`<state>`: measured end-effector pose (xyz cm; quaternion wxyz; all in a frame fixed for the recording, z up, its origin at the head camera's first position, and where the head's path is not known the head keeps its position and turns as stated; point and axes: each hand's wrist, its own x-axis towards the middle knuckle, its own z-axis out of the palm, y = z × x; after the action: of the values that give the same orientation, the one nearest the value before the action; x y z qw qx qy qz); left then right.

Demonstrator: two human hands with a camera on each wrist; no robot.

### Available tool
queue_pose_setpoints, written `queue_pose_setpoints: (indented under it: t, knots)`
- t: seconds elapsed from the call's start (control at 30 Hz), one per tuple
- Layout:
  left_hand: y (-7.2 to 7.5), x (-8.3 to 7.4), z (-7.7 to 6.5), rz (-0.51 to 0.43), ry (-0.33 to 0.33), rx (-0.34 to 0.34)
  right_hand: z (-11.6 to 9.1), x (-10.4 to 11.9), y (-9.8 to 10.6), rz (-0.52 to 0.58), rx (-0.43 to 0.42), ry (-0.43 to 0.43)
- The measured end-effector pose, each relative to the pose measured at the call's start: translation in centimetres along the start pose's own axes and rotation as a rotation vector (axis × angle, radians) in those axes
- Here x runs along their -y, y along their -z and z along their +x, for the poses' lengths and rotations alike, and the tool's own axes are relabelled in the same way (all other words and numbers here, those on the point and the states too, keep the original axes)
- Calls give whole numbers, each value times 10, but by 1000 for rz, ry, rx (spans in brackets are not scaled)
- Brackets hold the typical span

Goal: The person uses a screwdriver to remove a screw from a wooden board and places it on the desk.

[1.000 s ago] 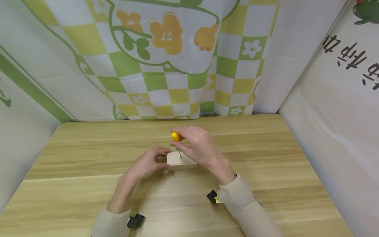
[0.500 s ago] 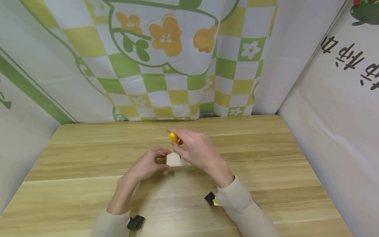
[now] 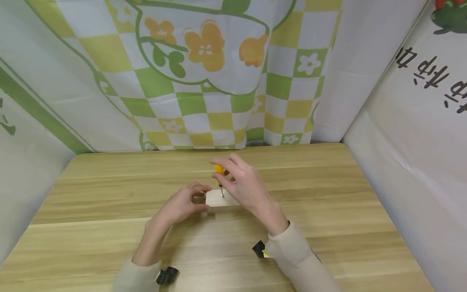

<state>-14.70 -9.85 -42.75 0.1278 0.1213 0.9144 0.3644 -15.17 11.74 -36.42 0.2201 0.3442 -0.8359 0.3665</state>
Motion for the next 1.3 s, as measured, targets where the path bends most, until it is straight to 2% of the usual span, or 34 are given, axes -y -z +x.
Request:
queue_pose_setpoints:
  t: [0.13, 0.47, 0.8, 0.93, 1.1, 1.3]
  knots:
    - [-3, 1, 1, -1, -9, 1, 0, 2, 0, 31, -29, -20]
    - [-1, 4, -2, -5, -20, -12, 4, 4, -1, 95, -22, -12]
    - [-1, 5, -2, -8, -16, -11, 9, 0, 5, 201, 68, -22]
    - [-2, 3, -2, 9, -20, -11, 7, 3, 6, 200, 80, -47]
    - [-1, 1, -2, 16, -12, -2, 5, 10, 1, 131, 34, -59]
    - [1, 0, -3, 8, -3, -3, 6, 15, -4, 88, -65, -19]
